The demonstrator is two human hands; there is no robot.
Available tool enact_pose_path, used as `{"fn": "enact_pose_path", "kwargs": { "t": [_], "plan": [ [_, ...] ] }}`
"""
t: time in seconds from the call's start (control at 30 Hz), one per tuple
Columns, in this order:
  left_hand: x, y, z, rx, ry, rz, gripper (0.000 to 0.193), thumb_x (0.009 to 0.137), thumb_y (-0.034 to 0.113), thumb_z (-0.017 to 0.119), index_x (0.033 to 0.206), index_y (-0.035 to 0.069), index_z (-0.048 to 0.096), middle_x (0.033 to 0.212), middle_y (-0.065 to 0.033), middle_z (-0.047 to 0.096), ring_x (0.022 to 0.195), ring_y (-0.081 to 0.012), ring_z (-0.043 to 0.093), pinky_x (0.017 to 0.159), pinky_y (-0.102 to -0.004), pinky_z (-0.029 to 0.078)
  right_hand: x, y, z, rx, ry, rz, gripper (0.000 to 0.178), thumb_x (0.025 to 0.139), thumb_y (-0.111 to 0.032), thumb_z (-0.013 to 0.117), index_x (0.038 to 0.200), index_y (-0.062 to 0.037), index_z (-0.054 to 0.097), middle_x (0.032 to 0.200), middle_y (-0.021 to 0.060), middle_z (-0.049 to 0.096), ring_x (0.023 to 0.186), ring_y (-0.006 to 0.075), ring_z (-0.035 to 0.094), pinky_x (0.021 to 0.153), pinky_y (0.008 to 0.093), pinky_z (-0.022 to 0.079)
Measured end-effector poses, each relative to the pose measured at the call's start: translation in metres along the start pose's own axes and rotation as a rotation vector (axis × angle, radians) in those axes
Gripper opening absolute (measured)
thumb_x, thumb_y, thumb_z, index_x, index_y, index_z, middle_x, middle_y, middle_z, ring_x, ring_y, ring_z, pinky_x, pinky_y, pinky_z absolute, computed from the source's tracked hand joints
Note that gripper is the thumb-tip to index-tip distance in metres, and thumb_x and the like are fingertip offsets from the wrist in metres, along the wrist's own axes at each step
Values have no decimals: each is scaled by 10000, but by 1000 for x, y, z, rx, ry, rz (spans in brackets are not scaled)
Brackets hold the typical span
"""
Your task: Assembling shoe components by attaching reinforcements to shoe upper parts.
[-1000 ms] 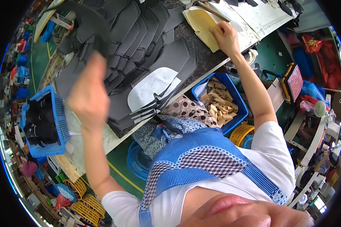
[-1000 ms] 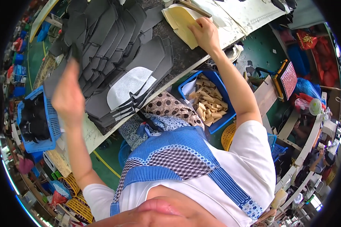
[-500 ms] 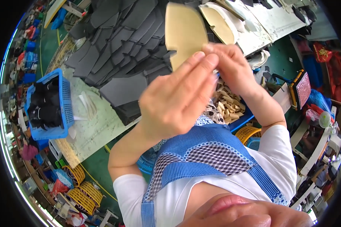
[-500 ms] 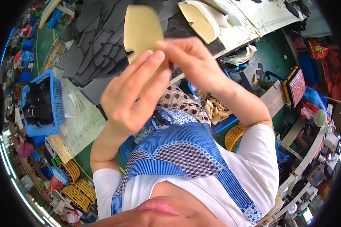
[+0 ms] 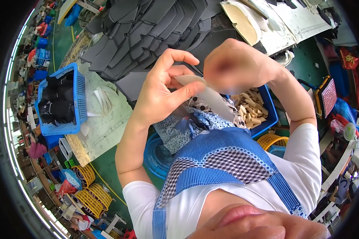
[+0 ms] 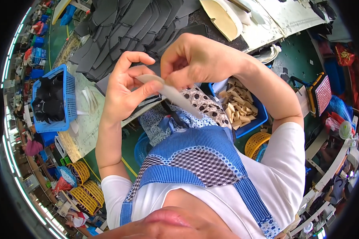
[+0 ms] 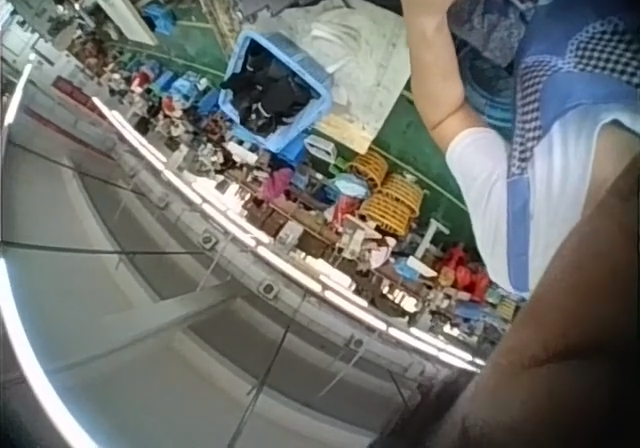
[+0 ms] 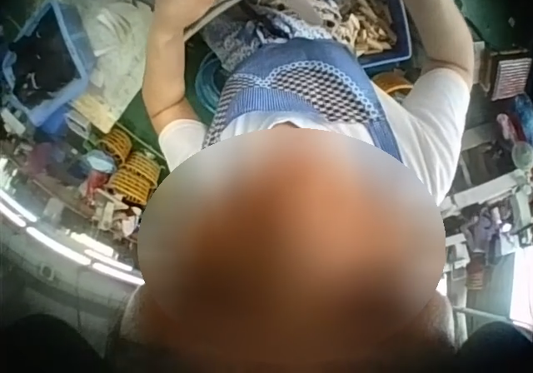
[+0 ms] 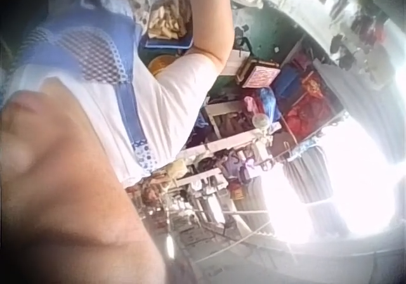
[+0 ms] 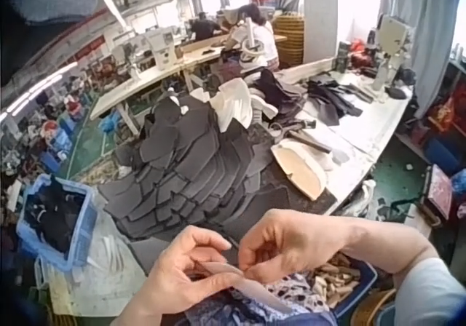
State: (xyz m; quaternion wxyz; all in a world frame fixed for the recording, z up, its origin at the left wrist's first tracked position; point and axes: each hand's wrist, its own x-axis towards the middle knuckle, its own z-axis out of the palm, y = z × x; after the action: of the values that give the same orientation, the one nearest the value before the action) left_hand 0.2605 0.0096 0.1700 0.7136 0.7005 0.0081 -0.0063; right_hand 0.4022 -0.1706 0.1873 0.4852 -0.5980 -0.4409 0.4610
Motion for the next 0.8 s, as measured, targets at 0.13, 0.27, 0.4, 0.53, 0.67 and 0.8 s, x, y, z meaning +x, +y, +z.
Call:
{"fn": "enact_pose_path", "kwargs": {
  "t": [0.13,0.27,0.4,0.53,0.67,0.8],
  "plan": [
    [2,-5,-11,-164,-269,-126,661,794,19,798,1319,55,398,747,-16,657,670,-55,607,580,-196,451,0,9,15,226,-235,92,126,809,-89,634,767,13,695,620,22,639,536,50,574,470,200,425],
    [3,-5,-3,-152,-254,-109,604,753,19,819,1261,63,496,803,-36,653,685,-80,610,614,-221,462,-10,27,29,393,-135,98,190,823,-119,573,762,13,694,615,41,643,513,62,580,441,200,426],
    [6,-6,4,575,-85,640,356,675,62,822,994,69,666,993,-64,650,877,-190,624,756,-334,500,-15,43,39,617,8,46,162,803,-91,551,765,1,678,610,53,638,474,87,577,421,211,425],
    [-31,-11,14,1013,-39,1018,198,706,61,772,880,86,682,1083,-53,659,1015,-237,611,894,-413,516,-30,85,37,834,433,9,121,790,-109,583,797,-21,666,608,42,625,478,103,598,403,233,450],
    [-69,-18,7,965,-35,770,151,747,54,744,818,80,614,1112,-42,703,1062,-210,640,939,-389,511,-94,176,3,498,985,230,221,819,-178,558,631,-64,553,559,7,522,443,82,421,426,226,319],
    [-100,-41,-2,27,-111,-38,297,895,4,652,855,96,372,1181,-267,654,1226,-339,590,1024,-424,462,-187,238,23,-948,513,905,203,831,-265,682,762,-83,742,745,146,698,719,301,695,664,411,527]
  ]
}}
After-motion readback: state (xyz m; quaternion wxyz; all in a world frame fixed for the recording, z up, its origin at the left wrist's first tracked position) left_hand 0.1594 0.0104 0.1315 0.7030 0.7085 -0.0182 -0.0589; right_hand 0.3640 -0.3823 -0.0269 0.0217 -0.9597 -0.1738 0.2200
